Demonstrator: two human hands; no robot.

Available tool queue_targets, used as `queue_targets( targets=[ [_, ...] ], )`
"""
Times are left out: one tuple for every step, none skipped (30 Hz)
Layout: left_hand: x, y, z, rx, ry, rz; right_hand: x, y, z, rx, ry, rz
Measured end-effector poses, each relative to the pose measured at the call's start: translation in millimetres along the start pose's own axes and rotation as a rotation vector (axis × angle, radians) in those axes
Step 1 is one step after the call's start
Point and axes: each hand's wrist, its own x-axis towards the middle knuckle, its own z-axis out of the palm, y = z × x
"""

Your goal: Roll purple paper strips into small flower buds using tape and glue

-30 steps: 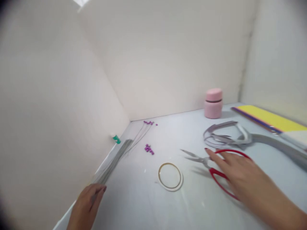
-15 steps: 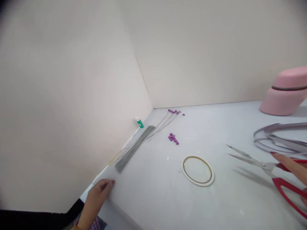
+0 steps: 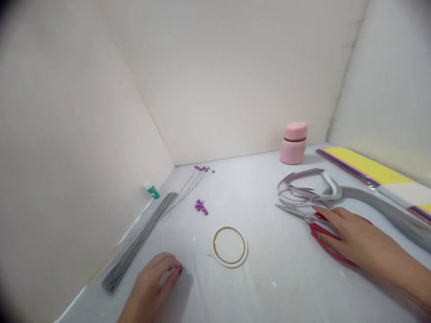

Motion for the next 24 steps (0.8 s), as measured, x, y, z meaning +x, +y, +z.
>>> queue_targets(
  targets=[
    [10.9,7.6,7.0,-0.007,-0.019,0.044,-2.3,7.1,-1.0,-0.008,-0.074,-0.058],
    [20.6,14.0,13.3,-0.016,-0.048,0.082,-4.6,13.5,-2.0,-0.015,-0.138,-0.112],
    [29.0,19.1,19.1,-0.023,-0.054,0.097,-6.4,18.4,-3.2,-0.023,-0.171,-0.147],
    [36.2,22.8,24.2,-0.035,-0.069,0.115,-7.3,20.8,-4.4,-0.033,-0.163,-0.153],
    [42.4,25.3,28.7,-0.051,-0.071,0.118,-7.4,20.0,-5.9,-0.04,-0.149,-0.16],
    [47.8,26.7,32.6,-0.067,-0.071,0.119,-6.4,15.3,-7.5,-0.043,-0.132,-0.168],
    [52.5,27.2,36.0,-0.081,-0.066,0.12,-4.5,6.5,-9.2,-0.044,-0.117,-0.176],
    [57.0,26.8,38.7,-0.089,-0.054,0.117,-1.9,-6.4,-11.0,-0.043,-0.111,-0.184],
    [61.4,25.6,40.7,-0.084,-0.041,0.111,1.2,-22.9,-12.7,-0.028,-0.129,-0.196],
    [66.0,23.6,41.8,-0.068,-0.024,0.099,4.7,-41.8,-13.9,-0.011,-0.163,-0.206],
    [70.7,20.9,42.1,-0.044,-0.004,0.078,8.2,-62.1,-14.5,0.012,-0.193,-0.221],
    [75.5,17.5,41.4,-0.015,0.014,0.053,11.6,-82.5,-14.3,0.033,-0.233,-0.239],
    [80.3,13.1,39.9,0.014,0.032,0.024,14.7,-101.8,-12.9,0.064,-0.277,-0.28],
    [84.9,7.9,37.6,0.042,0.048,-0.004,17.1,-118.8,-10.4,0.102,-0.324,-0.325],
    [89.2,1.7,34.4,0.069,0.067,-0.031,18.9,-133.0,-6.6,0.138,-0.347,-0.36],
    [93.0,-5.5,30.5,0.097,0.086,-0.055,20.0,-143.8,-1.8,0.172,-0.365,-0.38],
    [96.3,-13.7,25.9,0.129,0.109,-0.082,20.3,-151.2,3.8,0.201,-0.368,-0.389],
    [99.1,-22.8,20.7,0.165,0.135,-0.111,20.1,-155.4,10.1,0.227,-0.365,-0.386],
    [101.5,-32.8,15.1,0.201,0.162,-0.142,19.5,-156.8,16.6,0.247,-0.351,-0.379],
    [103.5,-43.5,9.1,0.239,0.19,-0.178,18.6,-156.1,22.9,0.264,-0.332,-0.372],
    [105.2,-54.5,3.2,0.277,0.218,-0.219,17.8,-153.9,28.7,0.277,-0.311,-0.369],
    [106.8,-65.6,-2.5,0.316,0.242,-0.26,17.1,-151.1,33.8,0.287,-0.288,-0.371],
    [108.1,-76.4,-7.5,0.356,0.256,-0.294,16.7,-148.2,37.9,0.296,-0.267,-0.375],
    [109.2,-86.6,-11.7,0.394,0.262,-0.324,16.5,-145.8,41.0,0.305,-0.246,-0.382]
  ],
)
